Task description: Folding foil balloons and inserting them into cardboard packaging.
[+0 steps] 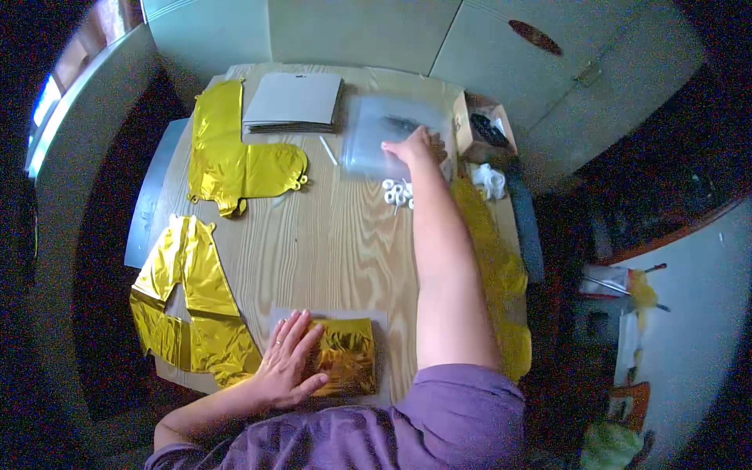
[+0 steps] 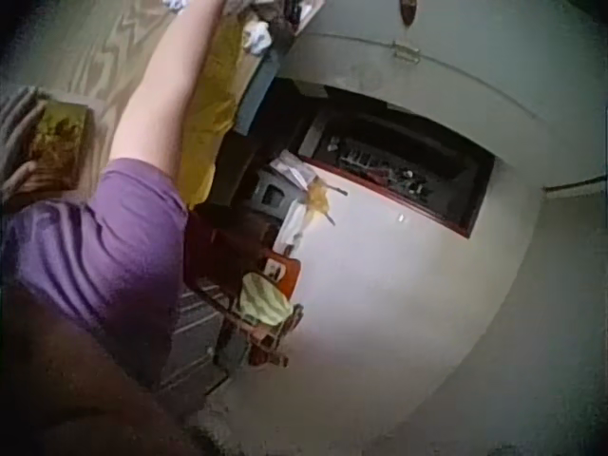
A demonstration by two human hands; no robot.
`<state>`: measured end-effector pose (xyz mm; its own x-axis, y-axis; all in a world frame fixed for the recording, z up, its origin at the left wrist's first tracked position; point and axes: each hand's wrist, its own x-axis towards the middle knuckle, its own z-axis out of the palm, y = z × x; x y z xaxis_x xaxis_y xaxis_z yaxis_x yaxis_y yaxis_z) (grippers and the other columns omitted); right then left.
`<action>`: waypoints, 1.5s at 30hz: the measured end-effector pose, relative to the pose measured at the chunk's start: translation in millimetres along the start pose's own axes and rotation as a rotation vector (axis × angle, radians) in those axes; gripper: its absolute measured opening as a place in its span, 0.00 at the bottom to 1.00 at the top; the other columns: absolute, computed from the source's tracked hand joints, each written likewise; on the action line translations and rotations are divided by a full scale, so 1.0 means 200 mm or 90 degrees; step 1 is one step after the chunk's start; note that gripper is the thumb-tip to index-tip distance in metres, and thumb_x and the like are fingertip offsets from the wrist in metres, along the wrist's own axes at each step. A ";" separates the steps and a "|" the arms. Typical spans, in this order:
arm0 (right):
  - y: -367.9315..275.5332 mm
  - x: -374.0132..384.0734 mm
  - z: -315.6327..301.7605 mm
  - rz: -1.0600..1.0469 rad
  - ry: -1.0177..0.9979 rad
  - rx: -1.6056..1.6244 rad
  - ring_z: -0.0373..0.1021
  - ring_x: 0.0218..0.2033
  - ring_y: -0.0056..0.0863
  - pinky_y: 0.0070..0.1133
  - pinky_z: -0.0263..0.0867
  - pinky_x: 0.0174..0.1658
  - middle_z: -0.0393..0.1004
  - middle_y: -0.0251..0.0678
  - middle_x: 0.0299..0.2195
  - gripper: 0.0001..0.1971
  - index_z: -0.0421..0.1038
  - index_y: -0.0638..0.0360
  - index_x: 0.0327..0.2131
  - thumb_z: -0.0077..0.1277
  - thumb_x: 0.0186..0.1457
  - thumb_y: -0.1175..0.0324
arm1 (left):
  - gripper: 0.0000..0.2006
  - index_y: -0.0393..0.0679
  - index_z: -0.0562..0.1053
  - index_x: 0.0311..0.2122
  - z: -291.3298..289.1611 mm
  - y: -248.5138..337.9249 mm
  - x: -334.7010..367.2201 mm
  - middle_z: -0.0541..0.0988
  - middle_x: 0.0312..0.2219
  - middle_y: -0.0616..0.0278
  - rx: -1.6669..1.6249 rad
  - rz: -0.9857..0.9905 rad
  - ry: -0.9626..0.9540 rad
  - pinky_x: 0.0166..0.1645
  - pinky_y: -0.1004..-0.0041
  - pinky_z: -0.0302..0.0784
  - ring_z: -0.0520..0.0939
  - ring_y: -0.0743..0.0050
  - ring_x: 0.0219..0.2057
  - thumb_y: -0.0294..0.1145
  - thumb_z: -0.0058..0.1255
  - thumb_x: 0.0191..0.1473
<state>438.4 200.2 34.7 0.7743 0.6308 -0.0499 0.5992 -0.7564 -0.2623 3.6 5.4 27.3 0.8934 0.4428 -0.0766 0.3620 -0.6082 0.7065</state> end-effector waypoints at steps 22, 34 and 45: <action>0.24 -0.16 -0.26 -0.059 0.007 1.084 0.68 0.25 0.16 0.16 0.56 0.28 0.80 0.26 0.33 0.08 0.77 0.48 0.36 0.60 0.53 0.61 | 0.29 0.45 0.66 0.60 -0.22 0.03 0.05 0.55 0.65 0.40 0.001 0.089 0.182 0.67 0.43 0.50 0.52 0.31 0.66 0.39 0.58 0.53; -0.20 -1.25 0.08 -0.453 -0.042 0.200 0.75 0.30 0.48 0.38 0.71 0.37 0.77 0.49 0.27 0.07 0.77 0.60 0.24 0.54 0.48 0.67 | 0.23 0.42 0.74 0.46 -0.39 0.11 0.16 0.75 0.47 0.50 0.144 0.152 0.421 0.51 0.58 0.74 0.76 0.46 0.48 0.32 0.67 0.42; 0.04 -1.49 0.05 -0.458 -0.016 0.229 0.73 0.34 0.45 0.36 0.69 0.40 0.75 0.41 0.34 0.09 0.77 0.57 0.35 0.58 0.49 0.66 | 0.26 0.42 0.67 0.53 -0.20 -0.32 0.35 0.75 0.44 0.48 0.126 0.090 0.311 0.47 0.56 0.77 0.78 0.43 0.43 0.32 0.60 0.47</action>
<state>210.8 8.5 37.2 0.2158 0.9491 0.2292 0.8442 -0.0634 -0.5323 32.5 101.5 4.4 0.7260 0.5738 0.3791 0.3329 -0.7756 0.5363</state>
